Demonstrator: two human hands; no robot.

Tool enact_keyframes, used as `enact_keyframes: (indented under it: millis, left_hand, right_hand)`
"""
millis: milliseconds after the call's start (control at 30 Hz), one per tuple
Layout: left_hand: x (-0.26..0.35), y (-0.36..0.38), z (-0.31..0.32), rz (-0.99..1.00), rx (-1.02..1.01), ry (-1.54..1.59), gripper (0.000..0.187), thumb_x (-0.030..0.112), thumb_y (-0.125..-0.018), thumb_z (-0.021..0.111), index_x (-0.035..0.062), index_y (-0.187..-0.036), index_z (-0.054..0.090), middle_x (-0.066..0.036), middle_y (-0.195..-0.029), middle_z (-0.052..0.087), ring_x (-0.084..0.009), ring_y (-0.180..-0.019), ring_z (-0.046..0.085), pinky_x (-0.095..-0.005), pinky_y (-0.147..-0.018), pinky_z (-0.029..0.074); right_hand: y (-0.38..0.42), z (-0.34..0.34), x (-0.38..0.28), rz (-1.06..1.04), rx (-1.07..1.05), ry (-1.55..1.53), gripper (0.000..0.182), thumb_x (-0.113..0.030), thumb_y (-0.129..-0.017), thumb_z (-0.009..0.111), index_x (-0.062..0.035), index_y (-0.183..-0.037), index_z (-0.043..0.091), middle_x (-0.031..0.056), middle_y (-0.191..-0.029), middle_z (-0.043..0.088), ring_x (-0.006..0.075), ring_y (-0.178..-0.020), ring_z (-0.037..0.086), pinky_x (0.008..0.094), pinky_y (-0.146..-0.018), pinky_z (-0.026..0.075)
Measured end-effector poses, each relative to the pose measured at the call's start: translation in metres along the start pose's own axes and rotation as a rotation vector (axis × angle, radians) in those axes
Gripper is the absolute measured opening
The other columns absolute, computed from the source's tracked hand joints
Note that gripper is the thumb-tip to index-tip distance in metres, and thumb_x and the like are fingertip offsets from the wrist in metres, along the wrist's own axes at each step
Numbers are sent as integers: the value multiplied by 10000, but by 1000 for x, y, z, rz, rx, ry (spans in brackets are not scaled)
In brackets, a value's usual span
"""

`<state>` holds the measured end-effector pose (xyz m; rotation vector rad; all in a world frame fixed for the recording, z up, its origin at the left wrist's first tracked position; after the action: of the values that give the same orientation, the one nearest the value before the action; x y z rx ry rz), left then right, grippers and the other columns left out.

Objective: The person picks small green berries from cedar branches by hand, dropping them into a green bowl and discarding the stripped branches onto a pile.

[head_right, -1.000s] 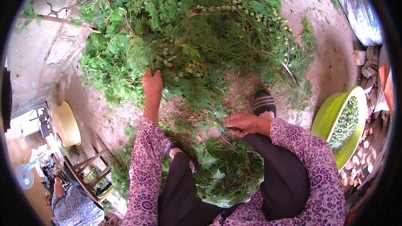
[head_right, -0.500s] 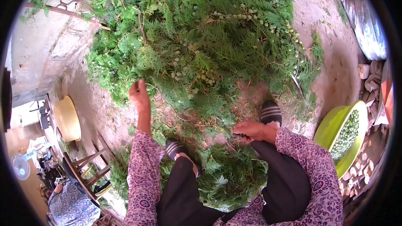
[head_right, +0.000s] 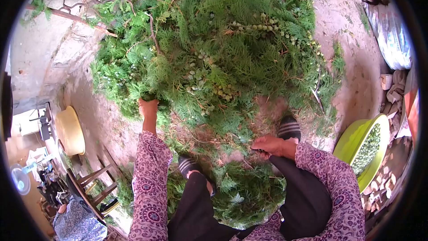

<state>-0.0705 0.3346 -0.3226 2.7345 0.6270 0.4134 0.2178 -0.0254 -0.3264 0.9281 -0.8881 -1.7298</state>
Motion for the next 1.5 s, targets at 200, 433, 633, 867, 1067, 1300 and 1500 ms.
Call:
enact_keyframes:
  millis: [200,433,633,867,1067,1300,1500]
  left_hand:
    - [9,62,-2,143,-312,704,448,3,-584,623,-13,-1019,514,-121,-875,606,-217,-738,597,-301,-647,496]
    - [51,204,-26,486,-787,1050,468,-63,-677,566,9,-1125,450,-53,-975,590,-112,-832,568,-261,-739,476]
    - [82,225,-53,398,-1046,844,549,-8,-636,642,-37,-1152,453,-95,-999,585,-158,-909,553,-279,-797,448]
    - [16,151,-1,392,-448,609,465,83,-723,611,-54,-1142,461,-172,-1044,565,-199,-887,574,-290,-761,460]
    - [27,186,3,597,-359,694,228,136,-720,653,-21,-875,596,-84,-801,600,-134,-678,563,-249,-617,454]
    - [26,214,19,814,-307,543,147,108,-705,674,11,-763,580,-55,-684,534,-109,-562,491,-229,-523,414]
    - [36,212,16,852,-232,522,208,109,-716,665,12,-853,543,-50,-703,518,-112,-568,465,-240,-524,410]
  right_hand:
    - [10,2,1,-11,3,2,192,-259,-825,563,-80,-759,542,2,-569,493,93,-444,460,240,-395,384]
    - [13,4,9,-36,-22,31,180,-245,-837,542,-79,-769,528,10,-572,481,101,-453,461,243,-410,390]
    - [20,6,5,-39,-4,34,185,-256,-833,547,-74,-804,532,13,-581,491,104,-471,476,250,-418,402]
    - [19,-8,14,-77,-14,11,178,-247,-832,553,-85,-769,517,5,-583,512,83,-471,480,222,-418,409]
    - [21,-7,12,-63,20,3,179,-252,-829,559,-85,-772,529,8,-567,513,82,-464,480,221,-414,408]
    - [34,-43,-15,-364,244,287,198,-228,-791,589,-35,-790,547,30,-574,525,103,-495,506,266,-442,418]
    - [52,-68,-59,-914,831,1139,175,-101,-644,583,-25,-796,541,164,-755,549,346,-765,538,423,-662,436]
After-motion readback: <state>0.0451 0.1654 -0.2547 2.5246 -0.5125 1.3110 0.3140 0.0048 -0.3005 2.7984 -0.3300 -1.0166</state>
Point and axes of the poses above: each hand's wrist, its own y-axis away from the middle knuckle, its own z-axis out of the palm, x = y × z, the point moved 3 cm from there along -y, towards the middle knuckle
